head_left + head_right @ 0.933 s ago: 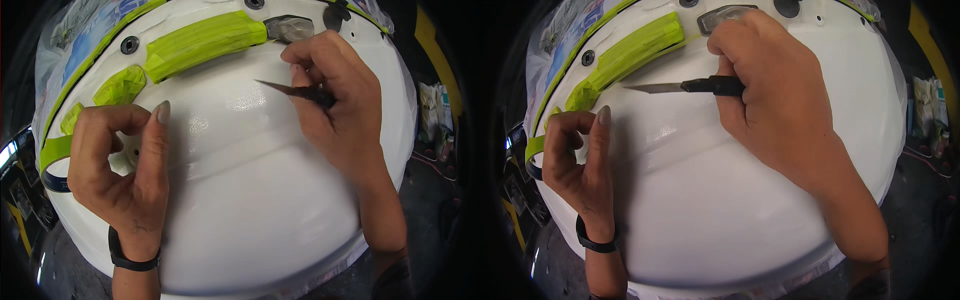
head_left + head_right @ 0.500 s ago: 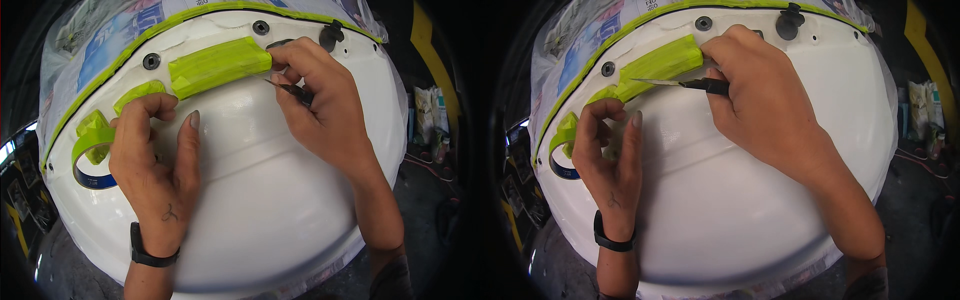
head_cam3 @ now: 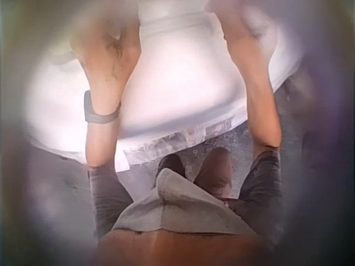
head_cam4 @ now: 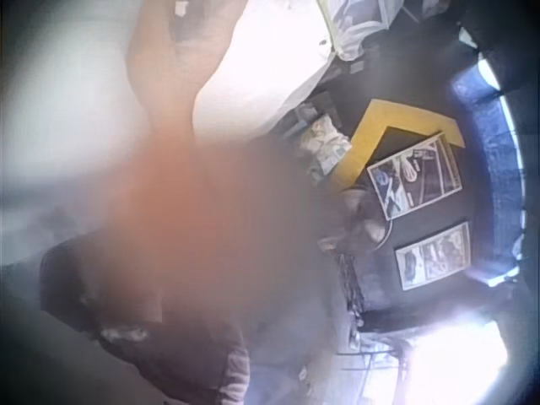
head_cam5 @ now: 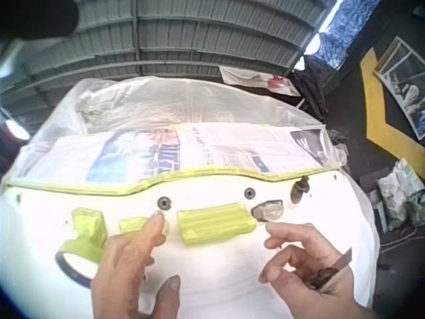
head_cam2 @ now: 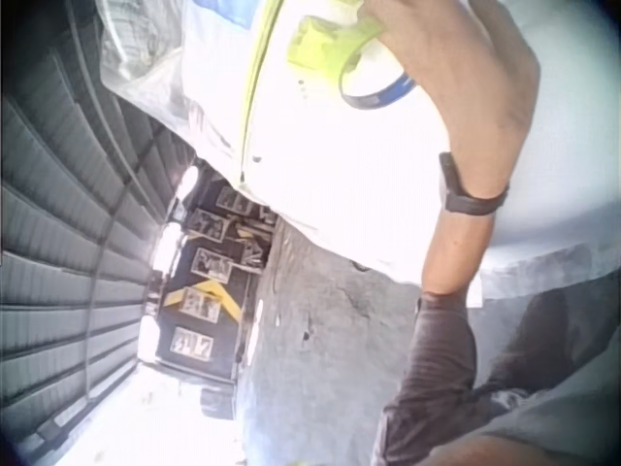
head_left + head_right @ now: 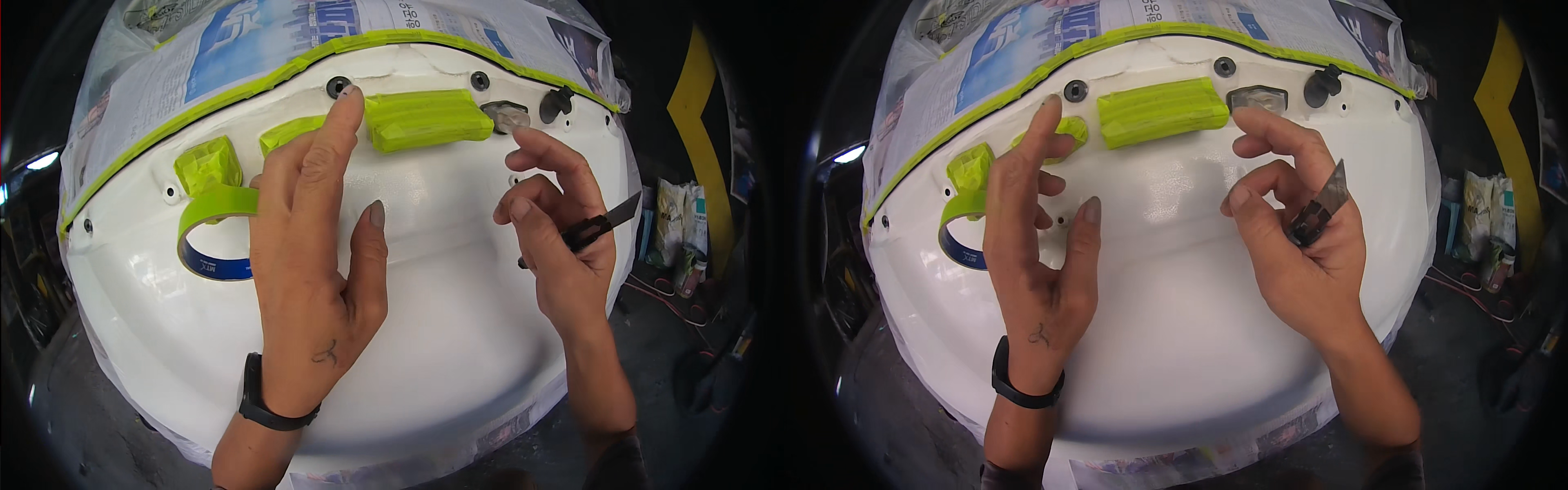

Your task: The person applies masking tape onto car components and trims the tape using a utility knife.

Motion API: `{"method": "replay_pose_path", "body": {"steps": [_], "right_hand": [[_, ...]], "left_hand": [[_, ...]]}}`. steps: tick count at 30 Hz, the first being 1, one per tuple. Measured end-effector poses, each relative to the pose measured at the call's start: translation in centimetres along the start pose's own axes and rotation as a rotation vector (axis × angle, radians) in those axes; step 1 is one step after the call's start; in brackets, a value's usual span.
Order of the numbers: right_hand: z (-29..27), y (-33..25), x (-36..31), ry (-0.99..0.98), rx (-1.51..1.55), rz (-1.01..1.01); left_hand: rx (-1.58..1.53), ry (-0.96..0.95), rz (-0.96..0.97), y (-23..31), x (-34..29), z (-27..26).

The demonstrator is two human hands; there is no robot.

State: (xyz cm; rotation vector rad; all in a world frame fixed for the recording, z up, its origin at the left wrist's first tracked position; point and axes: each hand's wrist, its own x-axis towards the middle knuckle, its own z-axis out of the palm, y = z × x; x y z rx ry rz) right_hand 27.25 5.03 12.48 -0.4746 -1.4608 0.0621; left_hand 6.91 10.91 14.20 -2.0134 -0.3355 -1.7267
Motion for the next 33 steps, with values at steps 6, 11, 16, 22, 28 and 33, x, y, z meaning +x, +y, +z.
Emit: {"method": "replay_pose_path", "body": {"steps": [6, 11, 16, 22, 28, 33], "right_hand": [[1.7, -4.5, -6.3, -0.198, 0.178, 0.513], [3.8, -5.3, -14.9, -0.355, -0.164, 0.607], [4.6, -8.9, -19.2, -0.451, -0.502, 0.653], [6.4, -12.7, -17.1, -0.500, -0.746, 0.620], [7.7, -13.1, -15.5, -0.470, -0.862, 0.533], [7.2, -10.8, -14.5, -0.404, -0.892, 0.539]], "left_hand": [[-0.611, -0.154, -0.460, 7.4, -6.2, -5.7], [-0.867, -0.073, -0.412, 9.7, -13.4, -7.3], [-1.244, -0.059, -0.705, 11.7, -18.9, -6.8], [-1.164, -0.016, -0.526, 10.0, -21.2, -9.1], [-1.152, -0.397, -0.575, 9.7, -23.3, -9.8], [-1.387, -0.478, -0.737, 8.6, -22.4, -10.8]]}}
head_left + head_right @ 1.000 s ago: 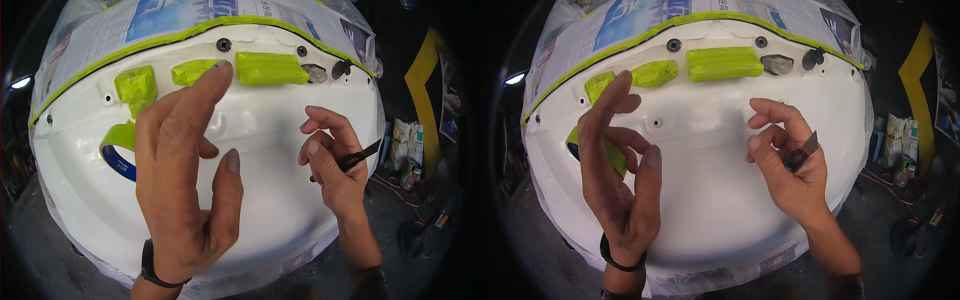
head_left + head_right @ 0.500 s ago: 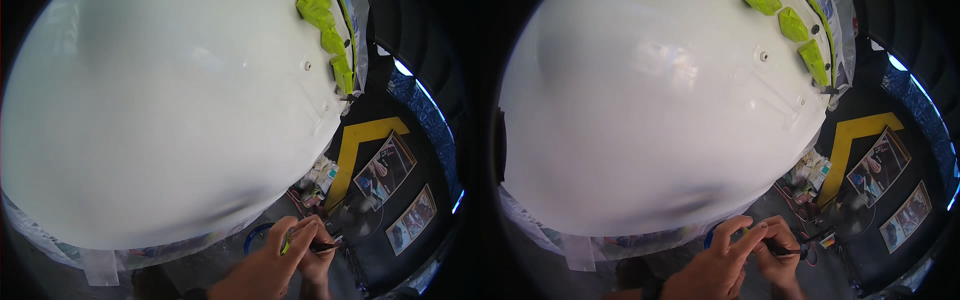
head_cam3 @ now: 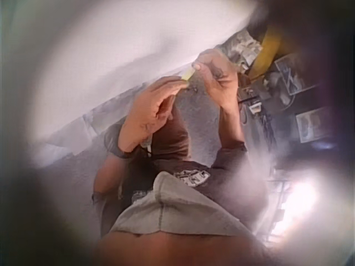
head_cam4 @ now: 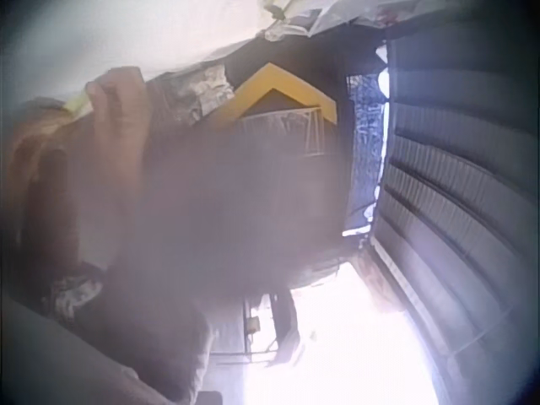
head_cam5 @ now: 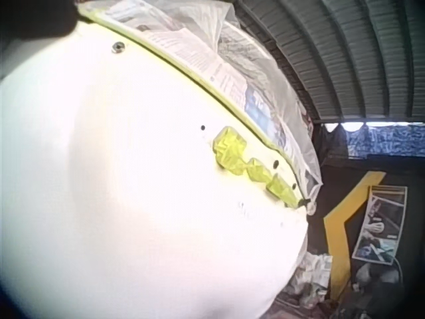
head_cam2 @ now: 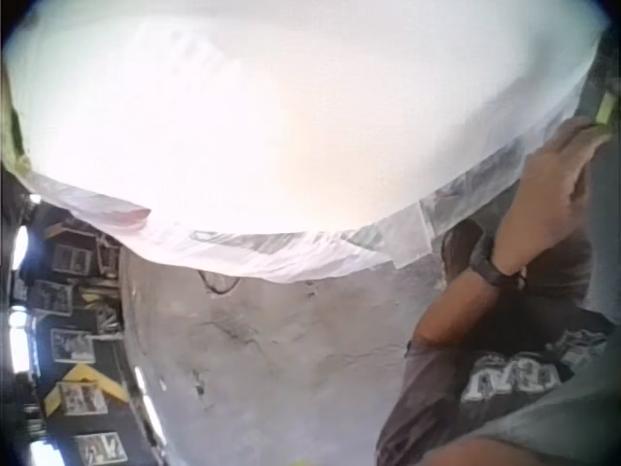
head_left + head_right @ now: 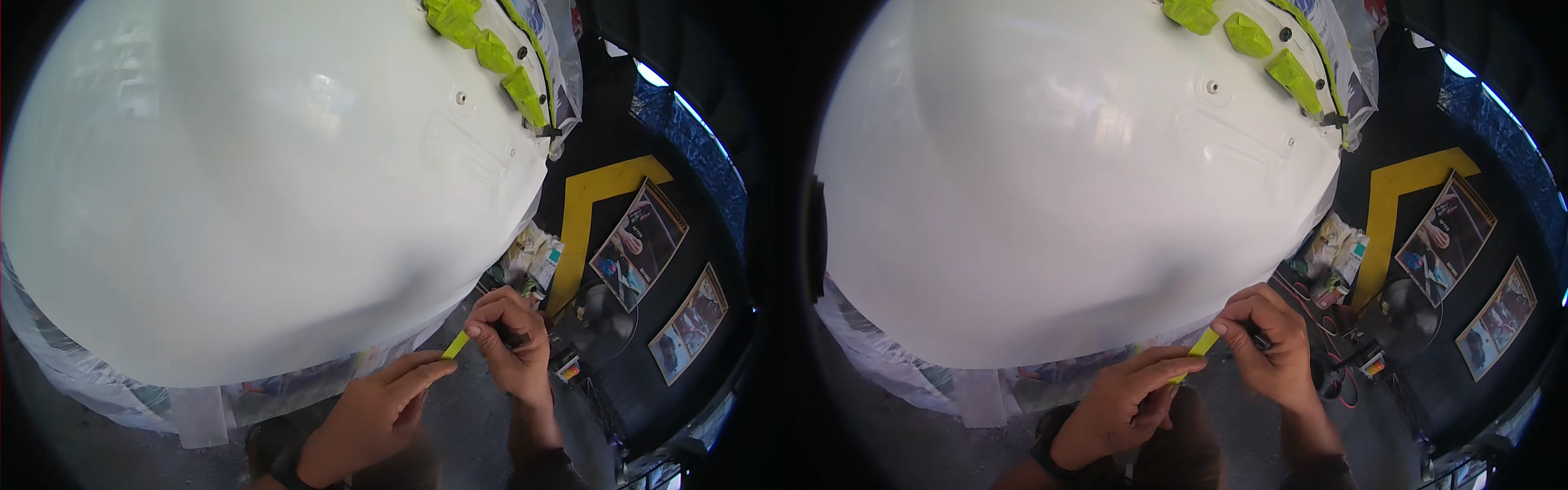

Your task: The person applies masking tape onto car components and trims the tape using a utility knife.

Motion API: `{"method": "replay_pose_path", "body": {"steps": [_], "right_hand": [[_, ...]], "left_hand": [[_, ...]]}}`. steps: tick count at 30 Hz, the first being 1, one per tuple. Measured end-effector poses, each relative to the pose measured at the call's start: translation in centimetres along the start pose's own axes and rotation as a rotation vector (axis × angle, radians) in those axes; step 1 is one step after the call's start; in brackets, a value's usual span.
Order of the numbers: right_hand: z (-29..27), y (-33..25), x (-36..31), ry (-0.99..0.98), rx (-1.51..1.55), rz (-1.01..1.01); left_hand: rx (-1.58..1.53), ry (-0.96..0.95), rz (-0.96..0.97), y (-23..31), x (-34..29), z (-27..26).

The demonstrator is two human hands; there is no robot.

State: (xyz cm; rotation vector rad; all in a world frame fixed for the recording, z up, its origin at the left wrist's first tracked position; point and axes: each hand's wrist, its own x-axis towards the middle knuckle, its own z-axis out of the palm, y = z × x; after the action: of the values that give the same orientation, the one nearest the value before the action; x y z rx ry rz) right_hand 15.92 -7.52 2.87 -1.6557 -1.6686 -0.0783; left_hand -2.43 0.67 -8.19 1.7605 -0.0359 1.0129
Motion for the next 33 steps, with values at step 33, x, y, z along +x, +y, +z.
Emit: {"method": "replay_pose_path", "body": {"steps": [33], "right_hand": [[-5.5, 4.0, 0.2, -0.018, -0.038, -0.102]], "left_hand": [[0.105, -0.071, -0.182, 5.4, 6.4, 0.8]]}}
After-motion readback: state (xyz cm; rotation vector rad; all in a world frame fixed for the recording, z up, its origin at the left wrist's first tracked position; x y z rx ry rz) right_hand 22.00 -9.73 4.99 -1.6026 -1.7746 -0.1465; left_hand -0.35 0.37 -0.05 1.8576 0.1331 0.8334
